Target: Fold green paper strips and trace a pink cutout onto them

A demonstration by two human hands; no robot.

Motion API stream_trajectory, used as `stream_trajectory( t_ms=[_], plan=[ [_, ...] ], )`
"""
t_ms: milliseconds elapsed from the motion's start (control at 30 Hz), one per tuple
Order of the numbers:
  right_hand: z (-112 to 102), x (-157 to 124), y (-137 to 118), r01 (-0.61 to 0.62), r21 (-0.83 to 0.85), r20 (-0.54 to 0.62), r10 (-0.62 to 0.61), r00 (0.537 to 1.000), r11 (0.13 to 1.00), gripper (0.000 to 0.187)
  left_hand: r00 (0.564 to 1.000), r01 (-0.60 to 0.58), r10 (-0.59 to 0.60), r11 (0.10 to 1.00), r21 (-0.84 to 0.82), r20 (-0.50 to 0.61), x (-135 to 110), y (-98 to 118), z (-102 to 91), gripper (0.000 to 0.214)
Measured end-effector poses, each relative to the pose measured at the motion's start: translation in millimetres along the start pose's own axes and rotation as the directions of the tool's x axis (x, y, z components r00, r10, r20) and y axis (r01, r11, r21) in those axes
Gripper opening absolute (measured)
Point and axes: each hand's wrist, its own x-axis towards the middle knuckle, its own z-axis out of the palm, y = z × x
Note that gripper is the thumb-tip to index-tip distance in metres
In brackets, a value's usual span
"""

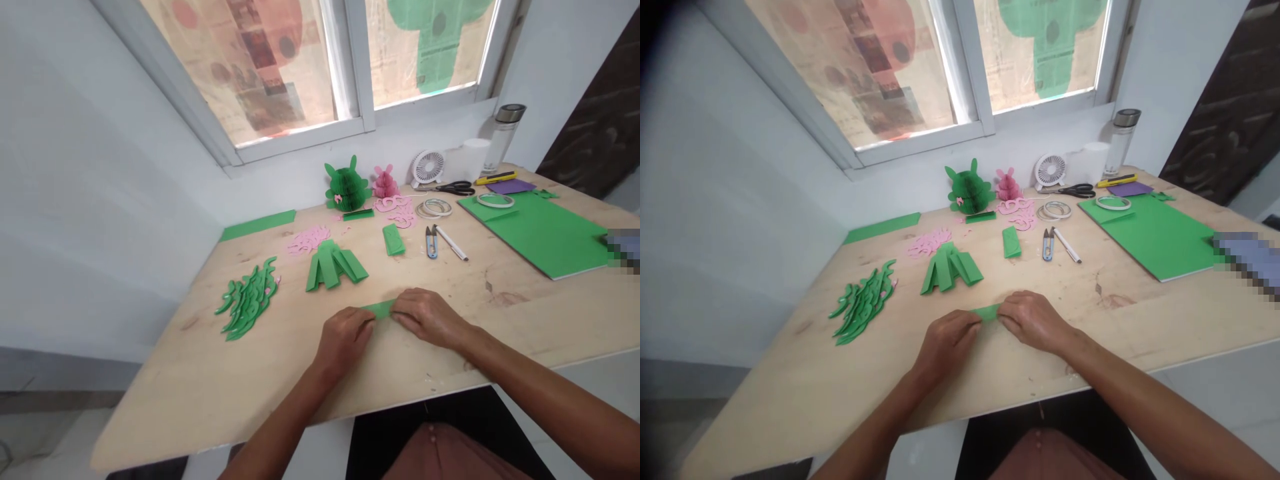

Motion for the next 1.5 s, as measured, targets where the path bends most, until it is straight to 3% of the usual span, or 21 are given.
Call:
stream_trajectory(
  t_ms=[267, 400, 467, 567, 633, 700, 833, 967, 1100, 1267, 1500],
  plan=[
    [0.4, -0.2, -3.0, 0.036, 0.073, -0.007, -0.036, 0.999, 0.997, 0.026, 0.992, 0.046, -0.06, 0.991, -0.127, -0.11, -9.0, 8.3, 0.5, 0.017],
    [0.5, -0.3, -3.9, 0.006, 0.092, -0.009, -0.005, 1.0, 0.996, 0.026, 0.981, 0.048, -0.069, 0.992, -0.116, -0.183, -14.2, 13.6, 0.4, 0.015],
    [0.4, -0.2, -3.9, -0.022, 0.096, -0.009, 0.023, 1.0, 0.995, 0.027, 0.957, 0.013, -0.02, 1.0, -0.025, -0.289, -19.3, 18.9, 1.4, 0.019],
    [0.5, 0.5, -4.1, -0.057, 0.122, 0.009, 0.056, 0.998, 0.991, 0.026, 0.902, -0.095, 0.165, 0.977, 0.189, -0.399, -29.4, 29.2, 5.5, 0.024],
    [0.7, 1.4, -4.7, -0.074, 0.132, 0.019, 0.072, 0.997, 0.989, 0.025, 0.895, -0.155, 0.251, 0.95, 0.271, -0.369, -36.0, 35.2, 10.2, 0.025],
    [1.1, 2.5, -5.6, -0.081, 0.126, 0.029, 0.078, 0.997, 0.989, 0.024, 0.922, -0.164, 0.26, 0.933, 0.321, -0.285, -41.2, 38.5, 15.3, 0.027],
    [2.4, 3.7, -6.8, -0.096, 0.114, 0.041, 0.092, 0.995, 0.989, 0.023, 0.977, -0.116, 0.176, 0.913, 0.39, -0.123, -46.6, 37.6, 22.8, 0.044],
    [4.2, 2.2, -6.0, -0.089, 0.11, 0.019, 0.087, 0.996, 0.99, 0.016, 0.991, -0.103, 0.13, 0.9, 0.424, -0.035, -47.8, 34.4, 24.6, 0.054],
    [0.8, -1.3, -9.0, -0.051, -0.028, -0.06, 0.049, 0.997, 0.998, 0.023, 0.995, -0.086, 0.103, 0.9, 0.427, -0.017, -47.7, 33.1, 25.3, 0.056],
    [-4.9, -10.7, -20.9, 0.064, -0.244, -0.119, -0.095, 0.988, 0.968, 0.023, 0.997, -0.074, 0.081, 0.908, 0.412, 0.0, -46.9, 31.6, 26.5, 0.059],
    [8.2, -22.3, -19.8, 0.081, -0.337, -0.074, -0.112, 0.991, 0.938, 0.029, 0.997, -0.075, 0.069, 0.91, 0.408, 0.028, -44.0, 30.6, 23.8, 0.061]
  ],
)
